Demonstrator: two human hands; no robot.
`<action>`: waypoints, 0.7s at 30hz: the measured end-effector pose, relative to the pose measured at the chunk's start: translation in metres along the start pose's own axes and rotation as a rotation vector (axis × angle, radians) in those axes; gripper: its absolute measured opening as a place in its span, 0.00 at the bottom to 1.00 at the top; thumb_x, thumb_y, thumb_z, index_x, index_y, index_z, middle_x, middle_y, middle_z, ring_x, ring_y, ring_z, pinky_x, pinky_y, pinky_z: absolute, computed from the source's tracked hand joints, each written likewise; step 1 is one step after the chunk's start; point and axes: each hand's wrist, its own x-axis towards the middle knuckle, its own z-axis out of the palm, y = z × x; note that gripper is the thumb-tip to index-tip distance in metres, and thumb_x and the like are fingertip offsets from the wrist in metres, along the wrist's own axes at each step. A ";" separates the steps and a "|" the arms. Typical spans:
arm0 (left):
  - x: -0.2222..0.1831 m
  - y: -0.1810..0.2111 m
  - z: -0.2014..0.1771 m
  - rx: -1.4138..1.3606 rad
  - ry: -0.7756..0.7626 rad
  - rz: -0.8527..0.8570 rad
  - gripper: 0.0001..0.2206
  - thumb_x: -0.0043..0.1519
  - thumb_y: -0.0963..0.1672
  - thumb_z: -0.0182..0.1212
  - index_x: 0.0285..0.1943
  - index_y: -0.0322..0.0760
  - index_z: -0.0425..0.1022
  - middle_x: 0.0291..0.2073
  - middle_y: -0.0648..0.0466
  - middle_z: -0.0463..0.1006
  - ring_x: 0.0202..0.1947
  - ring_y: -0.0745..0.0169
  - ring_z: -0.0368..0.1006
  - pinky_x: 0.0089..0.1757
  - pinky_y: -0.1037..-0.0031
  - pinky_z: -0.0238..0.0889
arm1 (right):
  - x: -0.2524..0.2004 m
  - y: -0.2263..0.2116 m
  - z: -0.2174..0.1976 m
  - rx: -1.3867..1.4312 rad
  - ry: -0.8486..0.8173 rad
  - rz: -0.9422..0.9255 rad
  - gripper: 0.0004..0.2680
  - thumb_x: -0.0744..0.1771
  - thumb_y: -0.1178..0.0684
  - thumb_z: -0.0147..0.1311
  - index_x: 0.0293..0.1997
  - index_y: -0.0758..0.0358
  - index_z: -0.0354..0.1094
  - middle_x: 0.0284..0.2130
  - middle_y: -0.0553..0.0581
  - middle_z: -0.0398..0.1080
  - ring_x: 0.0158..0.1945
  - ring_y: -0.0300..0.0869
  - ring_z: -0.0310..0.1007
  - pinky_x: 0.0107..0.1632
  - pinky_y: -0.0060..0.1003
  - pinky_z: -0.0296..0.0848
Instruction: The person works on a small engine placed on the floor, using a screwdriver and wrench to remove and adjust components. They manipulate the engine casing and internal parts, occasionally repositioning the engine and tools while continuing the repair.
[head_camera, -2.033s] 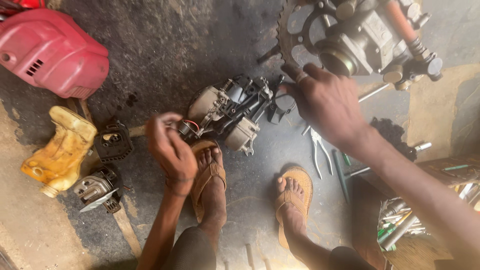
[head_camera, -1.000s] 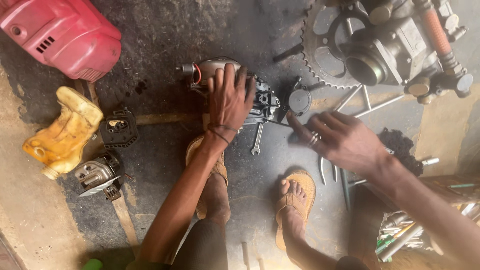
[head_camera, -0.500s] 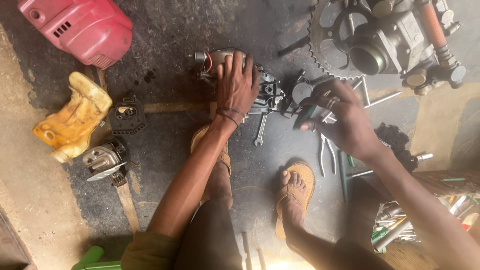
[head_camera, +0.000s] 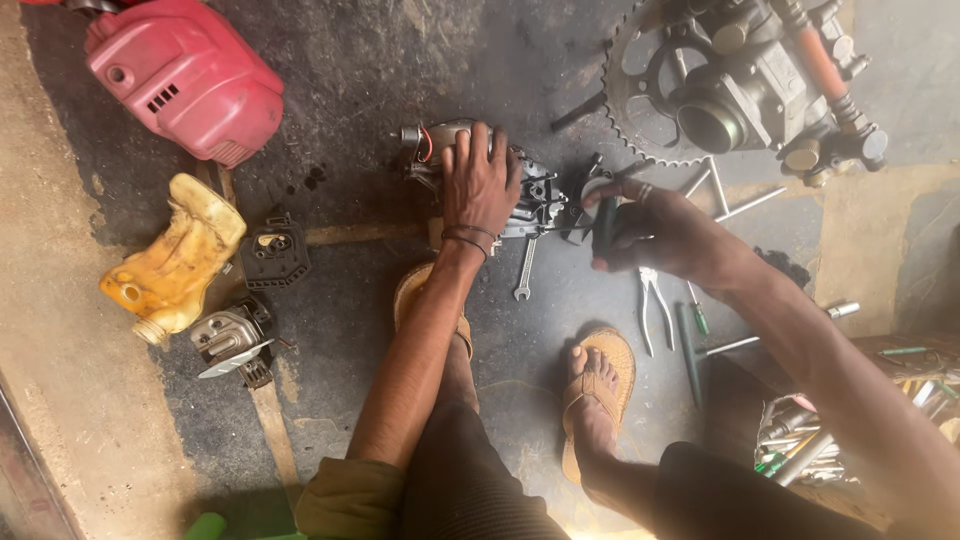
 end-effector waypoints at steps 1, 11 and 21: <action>0.001 -0.001 0.000 0.008 0.012 0.008 0.19 0.66 0.49 0.56 0.60 0.30 0.74 0.52 0.45 0.67 0.56 0.51 0.63 0.52 0.56 0.60 | 0.000 0.000 -0.003 -0.197 0.035 -0.199 0.16 0.63 0.59 0.64 0.55 0.54 0.68 0.42 0.58 0.77 0.45 0.40 0.79 0.48 0.31 0.79; -0.002 0.000 0.004 0.013 -0.025 -0.001 0.18 0.69 0.48 0.56 0.61 0.30 0.73 0.52 0.46 0.67 0.55 0.54 0.63 0.52 0.57 0.61 | 0.002 -0.036 0.030 -1.222 0.175 -0.056 0.12 0.73 0.50 0.45 0.66 0.50 0.62 0.32 0.53 0.77 0.30 0.40 0.75 0.37 0.38 0.77; 0.000 0.002 0.000 -0.009 0.013 0.001 0.16 0.67 0.47 0.57 0.58 0.31 0.73 0.50 0.48 0.67 0.53 0.54 0.65 0.51 0.58 0.62 | 0.006 -0.021 0.003 0.007 0.154 0.054 0.10 0.68 0.55 0.53 0.54 0.65 0.67 0.31 0.58 0.80 0.31 0.40 0.81 0.35 0.33 0.82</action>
